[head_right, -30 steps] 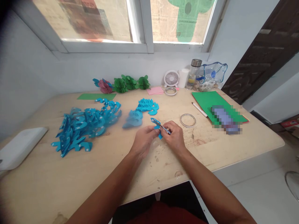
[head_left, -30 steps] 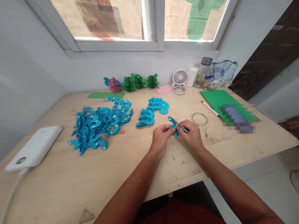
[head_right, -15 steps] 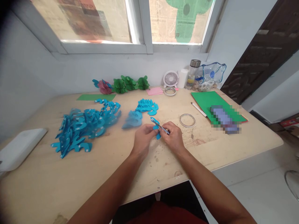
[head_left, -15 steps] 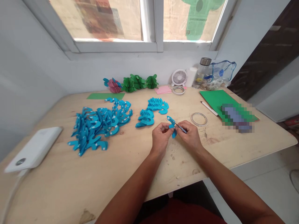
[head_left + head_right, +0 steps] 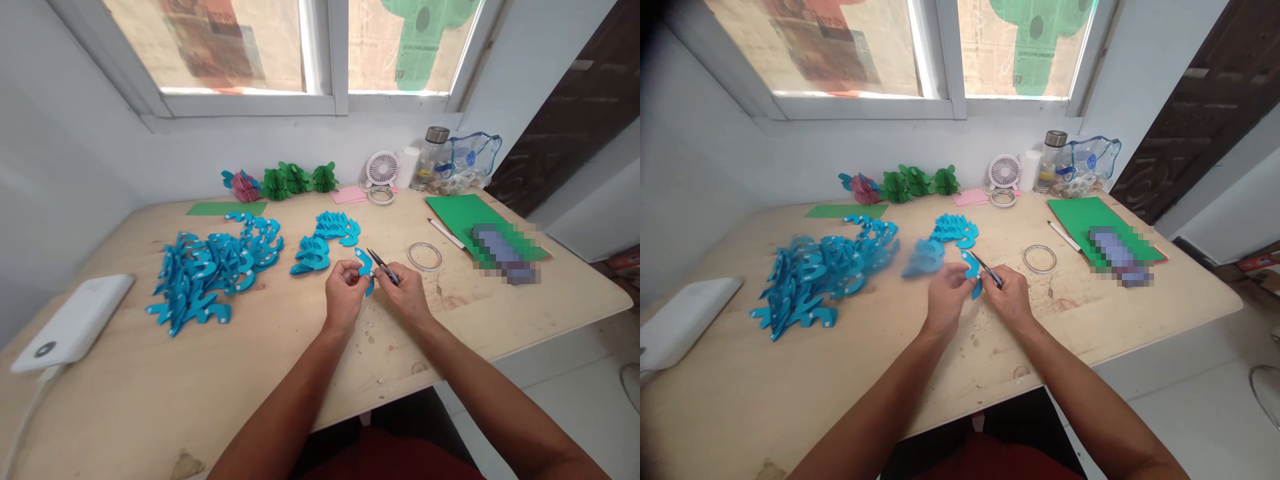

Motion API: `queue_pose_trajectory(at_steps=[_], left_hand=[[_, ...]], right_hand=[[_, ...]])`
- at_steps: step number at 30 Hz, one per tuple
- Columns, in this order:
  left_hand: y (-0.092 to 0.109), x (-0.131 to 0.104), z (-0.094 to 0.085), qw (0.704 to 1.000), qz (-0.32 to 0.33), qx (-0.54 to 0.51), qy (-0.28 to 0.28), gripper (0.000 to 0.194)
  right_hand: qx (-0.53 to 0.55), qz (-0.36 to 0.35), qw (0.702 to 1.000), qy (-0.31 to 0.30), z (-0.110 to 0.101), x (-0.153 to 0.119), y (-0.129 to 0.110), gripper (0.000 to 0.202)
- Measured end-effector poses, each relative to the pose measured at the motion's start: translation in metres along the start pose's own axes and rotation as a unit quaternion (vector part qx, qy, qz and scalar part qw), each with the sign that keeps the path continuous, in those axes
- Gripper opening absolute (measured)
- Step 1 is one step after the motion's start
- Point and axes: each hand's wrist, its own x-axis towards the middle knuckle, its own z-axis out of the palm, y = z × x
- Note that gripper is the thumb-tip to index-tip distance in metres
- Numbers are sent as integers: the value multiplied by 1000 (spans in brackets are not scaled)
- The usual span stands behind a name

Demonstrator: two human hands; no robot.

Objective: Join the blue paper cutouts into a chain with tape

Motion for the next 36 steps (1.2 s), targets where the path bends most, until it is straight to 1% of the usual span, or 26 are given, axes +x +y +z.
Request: queue_pose_trajectory(at_steps=[4,6,9,12,16,20,22,24,27,31,34,36], left_hand=[[3,2,-3,1000,-20,-9,-4,26],[4,2,-3,999,-35,-19,-11,28],[4,1,-3,998,-50,-34,-27,32],[2,0,-2,997,-57,-42,-39,33],[-1,2,-2,995,-76,-44,-45,30],[-2,2,-4,989,-112,-34,-87,33],[-2,0,-5,987,-118,-24,-107,32],[-2,-1,-5,987,-116,-14,-114,28],[-1,-3,-4,988,-111,-5,-111,22],[2,-2,-4,991,-96,-6,-94,22],[2,2,-6,997,-65,-8,-41,28],[2,4,-8,999,-40,-4,-2,32]], right_hand=[[38,62,997,27,-3,1,0,26],[70,75,995,11,-4,2,0,27],[114,80,990,-33,-2,3,0,27],[135,95,985,-50,0,4,2,24],[145,114,982,-37,2,5,6,24],[147,117,982,-9,0,7,7,24],[142,117,983,-3,-1,7,6,23],[141,116,983,-2,-1,7,6,23],[144,113,983,-8,-1,8,7,23],[147,115,982,-9,-1,8,9,23],[155,121,981,-11,-2,7,7,21],[163,127,978,-30,-2,6,5,21]])
